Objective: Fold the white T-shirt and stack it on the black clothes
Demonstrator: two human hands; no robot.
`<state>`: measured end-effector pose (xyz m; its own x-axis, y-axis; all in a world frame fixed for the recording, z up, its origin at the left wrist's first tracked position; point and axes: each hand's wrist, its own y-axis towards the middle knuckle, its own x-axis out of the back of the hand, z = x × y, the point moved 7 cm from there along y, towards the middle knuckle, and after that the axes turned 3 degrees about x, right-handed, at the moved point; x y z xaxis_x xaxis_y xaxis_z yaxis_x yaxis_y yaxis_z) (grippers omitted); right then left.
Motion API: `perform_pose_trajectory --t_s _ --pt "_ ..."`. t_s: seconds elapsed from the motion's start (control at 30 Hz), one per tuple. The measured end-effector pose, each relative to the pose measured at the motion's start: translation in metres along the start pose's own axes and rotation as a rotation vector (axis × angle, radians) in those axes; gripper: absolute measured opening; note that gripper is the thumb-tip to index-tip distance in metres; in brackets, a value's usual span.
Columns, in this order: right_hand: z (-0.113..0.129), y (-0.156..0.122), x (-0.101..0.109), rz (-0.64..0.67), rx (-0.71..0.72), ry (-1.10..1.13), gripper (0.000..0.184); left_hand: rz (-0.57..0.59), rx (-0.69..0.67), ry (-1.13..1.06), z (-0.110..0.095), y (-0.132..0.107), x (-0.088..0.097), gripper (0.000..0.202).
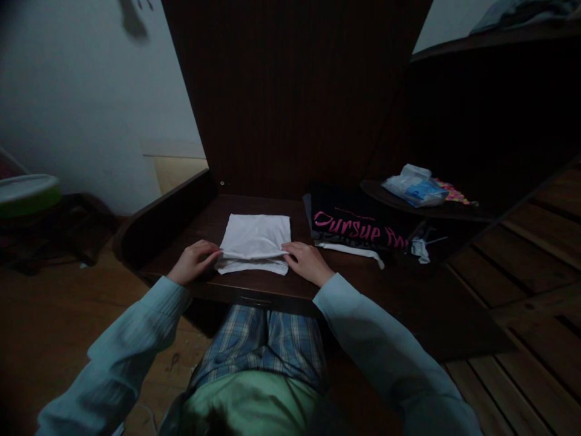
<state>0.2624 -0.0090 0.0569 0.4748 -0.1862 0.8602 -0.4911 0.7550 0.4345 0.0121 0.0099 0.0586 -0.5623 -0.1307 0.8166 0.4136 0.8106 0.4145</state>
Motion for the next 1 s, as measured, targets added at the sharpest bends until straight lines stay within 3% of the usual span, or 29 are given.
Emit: perform_pose_trajectory --t_s 0.1,0.23,0.3,0.37,0.5,0.6,0.7,0.83,0.87,0.93,1.0 --pt "-0.001 0.005 0.000 0.061 -0.021 0.020 0.028 0.118 0.018 0.090 -0.005 0.011 -0.002 0.043" --pt "-0.011 0.042 0.007 -0.083 -0.132 0.071 0.034 0.078 0.114 0.255 -0.009 0.053 0.002 0.041" --pt "-0.011 0.065 0.001 -0.108 -0.199 0.032 0.034 0.108 0.157 0.313 -0.015 0.077 -0.009 0.035" --pt "-0.004 0.080 -0.017 -0.053 -0.241 -0.018 0.040 0.124 0.157 0.338 -0.023 0.091 -0.026 0.034" --pt "0.009 0.074 -0.062 0.117 -0.293 -0.090 0.053 0.178 0.155 0.347 -0.029 0.083 -0.072 0.045" --pt "0.003 0.053 -0.080 0.214 -0.389 -0.122 0.062 0.166 0.289 0.354 -0.011 0.063 -0.086 0.048" --pt "-0.009 0.047 -0.074 0.252 -0.428 -0.146 0.071 0.204 0.351 0.338 0.010 0.060 -0.078 0.056" --pt "-0.036 0.065 -0.052 0.293 -0.500 -0.065 0.060 0.436 0.327 0.214 0.036 0.081 -0.063 0.042" --pt "-0.045 0.072 -0.044 0.240 -0.514 -0.045 0.055 0.405 0.354 0.183 0.043 0.088 -0.055 0.039" --pt "-0.057 0.085 -0.031 0.065 -0.471 -0.033 0.048 0.208 0.345 0.126 0.052 0.100 -0.040 0.038" --pt "-0.065 0.091 -0.034 0.006 -0.396 -0.030 0.051 0.054 0.291 0.096 0.055 0.103 -0.037 0.043"
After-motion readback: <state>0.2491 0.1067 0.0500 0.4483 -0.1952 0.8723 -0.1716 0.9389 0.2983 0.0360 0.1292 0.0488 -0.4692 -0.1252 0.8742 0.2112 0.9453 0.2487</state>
